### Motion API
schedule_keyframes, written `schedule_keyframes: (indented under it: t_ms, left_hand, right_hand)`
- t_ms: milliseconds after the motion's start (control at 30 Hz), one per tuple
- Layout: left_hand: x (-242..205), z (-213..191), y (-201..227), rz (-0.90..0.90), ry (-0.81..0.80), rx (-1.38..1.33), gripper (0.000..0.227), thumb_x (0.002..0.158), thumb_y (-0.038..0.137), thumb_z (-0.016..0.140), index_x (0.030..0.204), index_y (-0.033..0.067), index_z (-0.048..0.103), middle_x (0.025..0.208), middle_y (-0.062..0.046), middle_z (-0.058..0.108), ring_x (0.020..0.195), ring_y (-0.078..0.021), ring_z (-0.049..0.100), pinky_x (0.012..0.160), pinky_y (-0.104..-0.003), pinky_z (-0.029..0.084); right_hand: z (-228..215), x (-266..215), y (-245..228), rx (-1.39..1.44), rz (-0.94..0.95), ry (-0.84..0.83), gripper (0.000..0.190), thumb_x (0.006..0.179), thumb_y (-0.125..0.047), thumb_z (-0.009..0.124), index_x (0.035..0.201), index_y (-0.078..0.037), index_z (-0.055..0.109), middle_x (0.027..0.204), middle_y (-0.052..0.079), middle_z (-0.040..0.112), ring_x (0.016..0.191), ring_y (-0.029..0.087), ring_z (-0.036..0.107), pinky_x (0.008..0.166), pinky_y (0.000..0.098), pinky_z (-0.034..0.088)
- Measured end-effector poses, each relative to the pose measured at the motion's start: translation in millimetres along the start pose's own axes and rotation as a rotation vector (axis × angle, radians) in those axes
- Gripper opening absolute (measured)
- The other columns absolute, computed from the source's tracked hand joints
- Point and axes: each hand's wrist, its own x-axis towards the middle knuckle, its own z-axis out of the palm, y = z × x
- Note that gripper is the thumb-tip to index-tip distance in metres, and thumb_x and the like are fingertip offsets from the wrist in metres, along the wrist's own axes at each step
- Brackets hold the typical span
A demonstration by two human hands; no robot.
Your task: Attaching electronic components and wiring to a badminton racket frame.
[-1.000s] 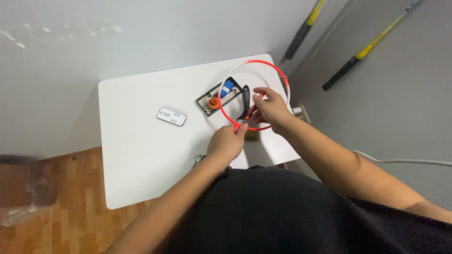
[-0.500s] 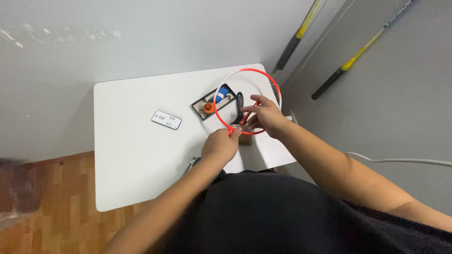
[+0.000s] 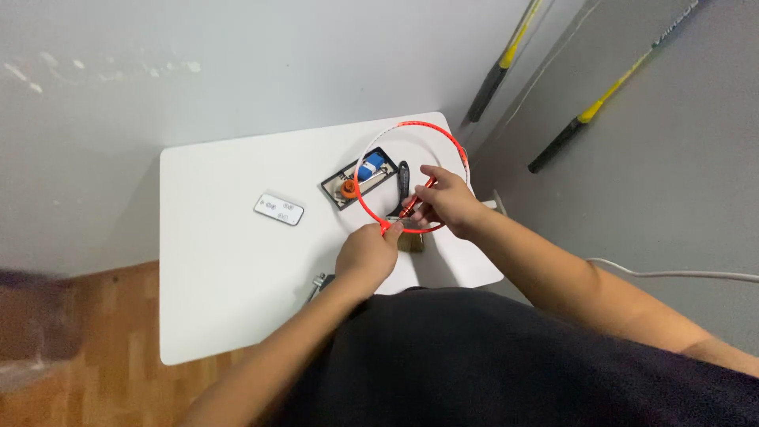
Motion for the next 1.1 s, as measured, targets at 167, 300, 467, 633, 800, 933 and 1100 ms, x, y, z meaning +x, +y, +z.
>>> schedule_keyframes:
  t_ms: [167,300,467,633,800,933,1100]
  left_hand:
    - [-1.5,-2.6,1.3,-0.001,0.009,-0.022,0.054,0.100,0.053,0.049,0.095,0.0043,0.072,0.095,-0.023,0.073,0.094,-0.0431,0.070,0.082,-0.054,0.054]
    - [-2.7,-7.1,1.0,-0.009,0.006,-0.079,0.056,0.100,0.053,0.049,0.092,0.0031,0.072,0.091,-0.022,0.074,0.091,-0.0420,0.071,0.080,-0.053,0.054]
    - [0.3,-7.3,1.4,0.003,-0.028,-0.104,0.054,0.098,0.053,0.050,0.091,0.0040,0.073,0.088,-0.022,0.073,0.089,-0.0424,0.070,0.079,-0.053,0.053]
    - [6.4,-5.3,0.7,0.004,-0.032,-0.059,0.057,0.100,0.053,0.048,0.090,0.0025,0.072,0.087,-0.023,0.073,0.089,-0.0431,0.070,0.080,-0.053,0.053]
    - [3.5,-12.7,4.2,-0.025,-0.065,-0.081,0.059,0.099,0.055,0.048,0.087,0.0016,0.071,0.085,-0.023,0.072,0.086,-0.0428,0.069,0.079,-0.052,0.053]
    - [-6.3,-25.2,16.6,-0.097,-0.174,-0.218,0.056,0.100,0.053,0.051,0.088,0.0009,0.068,0.079,-0.020,0.070,0.080,-0.0401,0.071,0.074,-0.052,0.056]
    - [9.4,-12.1,-3.4,-0.192,-0.222,-0.352,0.051,0.097,0.052,0.058,0.092,0.0008,0.063,0.075,-0.013,0.068,0.076,-0.0335,0.073,0.070,-0.049,0.060]
  right_hand:
    - [17.4,-4.1,-1.9,-0.220,-0.125,0.154,0.061,0.103,-0.015,0.061,0.159,-0.006,0.038,0.086,0.024,0.064,0.058,0.021,0.061,0.051,0.0359,0.053]
    - [12.2,-0.1,-10.2,-0.031,-0.037,0.074,0.065,0.100,-0.016,0.054,0.159,-0.008,0.027,0.089,0.020,0.071,0.059,0.020,0.067,0.054,0.0337,0.058]
    - [-5.4,13.2,1.9,0.040,-0.041,-0.031,0.071,0.097,-0.006,0.055,0.159,-0.002,0.020,0.094,0.018,0.073,0.061,0.019,0.066,0.056,0.0329,0.058]
    - [8.2,4.2,-3.0,-0.066,-0.108,0.052,0.069,0.100,-0.010,0.059,0.160,-0.004,0.028,0.083,0.017,0.066,0.057,0.018,0.063,0.051,0.0343,0.054]
    - [8.8,6.3,-7.1,-0.004,-0.029,0.095,0.070,0.100,-0.014,0.057,0.162,-0.008,0.025,0.083,0.018,0.067,0.058,0.020,0.064,0.052,0.0339,0.055]
    - [-4.1,11.0,2.4,0.070,-0.004,0.060,0.077,0.096,-0.006,0.056,0.162,-0.005,0.016,0.095,0.017,0.073,0.065,0.021,0.067,0.059,0.0339,0.060]
    - [2.0,7.4,4.8,0.037,-0.035,0.073,0.073,0.098,-0.006,0.056,0.160,-0.004,0.019,0.091,0.017,0.070,0.065,0.021,0.067,0.058,0.0348,0.059]
